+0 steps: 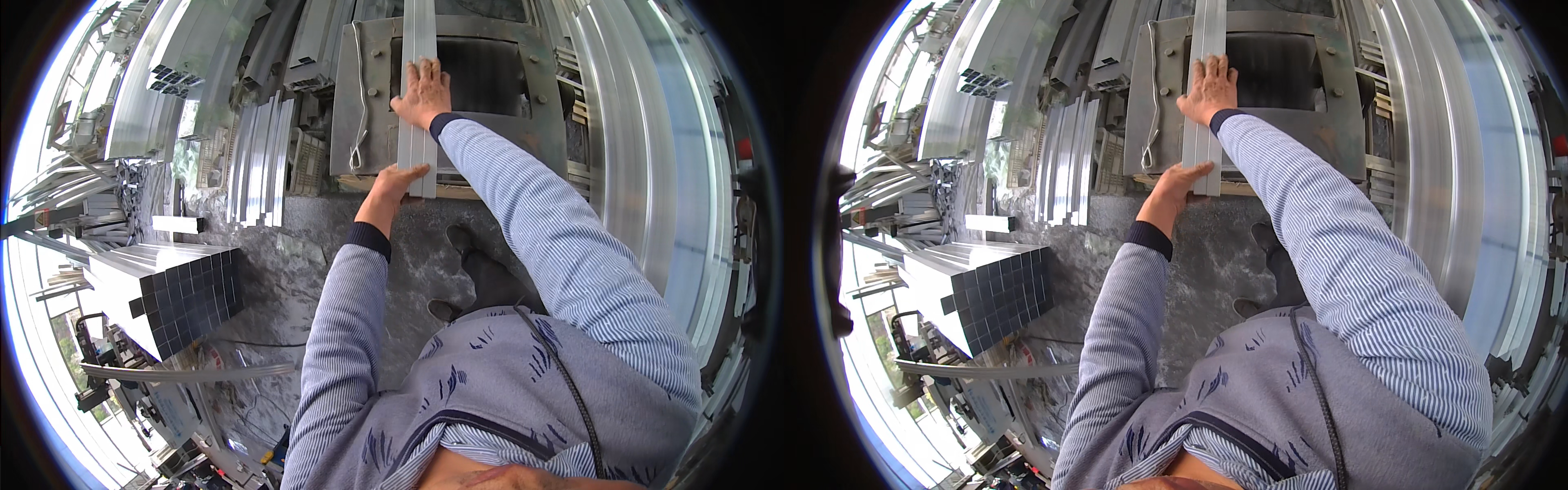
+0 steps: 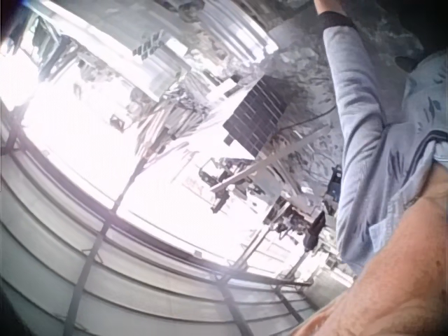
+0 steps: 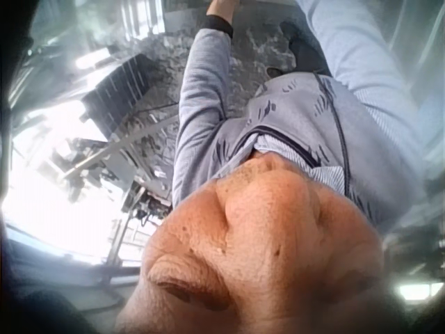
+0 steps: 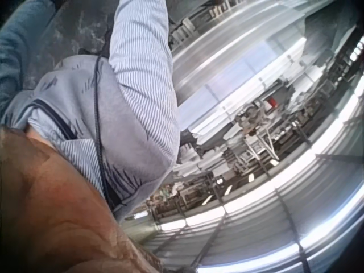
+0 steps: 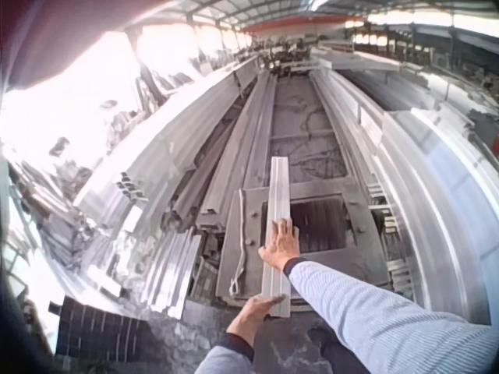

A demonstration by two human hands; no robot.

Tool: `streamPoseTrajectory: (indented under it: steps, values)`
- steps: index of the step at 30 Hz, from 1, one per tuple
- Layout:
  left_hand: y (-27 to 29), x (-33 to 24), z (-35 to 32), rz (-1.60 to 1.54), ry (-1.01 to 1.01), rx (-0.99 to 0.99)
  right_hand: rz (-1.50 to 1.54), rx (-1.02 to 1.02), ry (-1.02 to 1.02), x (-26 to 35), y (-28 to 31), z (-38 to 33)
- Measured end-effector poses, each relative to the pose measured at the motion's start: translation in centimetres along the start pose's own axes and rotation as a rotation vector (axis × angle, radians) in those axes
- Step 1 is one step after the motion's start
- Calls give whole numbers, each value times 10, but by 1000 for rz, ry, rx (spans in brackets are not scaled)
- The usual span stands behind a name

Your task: The person repeatedly picks up long white metal profiles from a pile, holds them vertically, and places them back down. The cycle of picking, holding, and placing is repeated multiple times without a visible final arrangement or destination.

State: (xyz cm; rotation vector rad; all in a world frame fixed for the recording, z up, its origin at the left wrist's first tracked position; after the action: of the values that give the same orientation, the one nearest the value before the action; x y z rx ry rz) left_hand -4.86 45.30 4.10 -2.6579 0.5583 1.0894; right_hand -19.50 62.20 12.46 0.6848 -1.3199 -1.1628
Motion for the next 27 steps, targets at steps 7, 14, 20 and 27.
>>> streamPoseTrajectory:
  steps: [7,14,20,27]
  values:
    - [-12,60,-28,-74,6,22,23,-105,-42,-1,7,-70]
    - [-14,177,-103,-143,12,8,36,41,-60,28,2,-203]
    - [-6,256,-174,-99,5,-33,80,179,-68,57,-9,-298]
    - [-1,324,-233,-90,25,-72,184,308,-89,78,-19,-378]
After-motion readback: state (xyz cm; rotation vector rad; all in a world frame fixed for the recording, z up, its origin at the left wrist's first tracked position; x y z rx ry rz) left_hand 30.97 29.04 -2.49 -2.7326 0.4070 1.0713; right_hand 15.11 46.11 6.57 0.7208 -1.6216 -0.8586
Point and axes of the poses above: each hand's wrist, its own z-axis towards the middle knuckle, its own y-axis out of the back of the hand, x = y × z, the point moved 10 cm from there along z, towards the middle knuckle
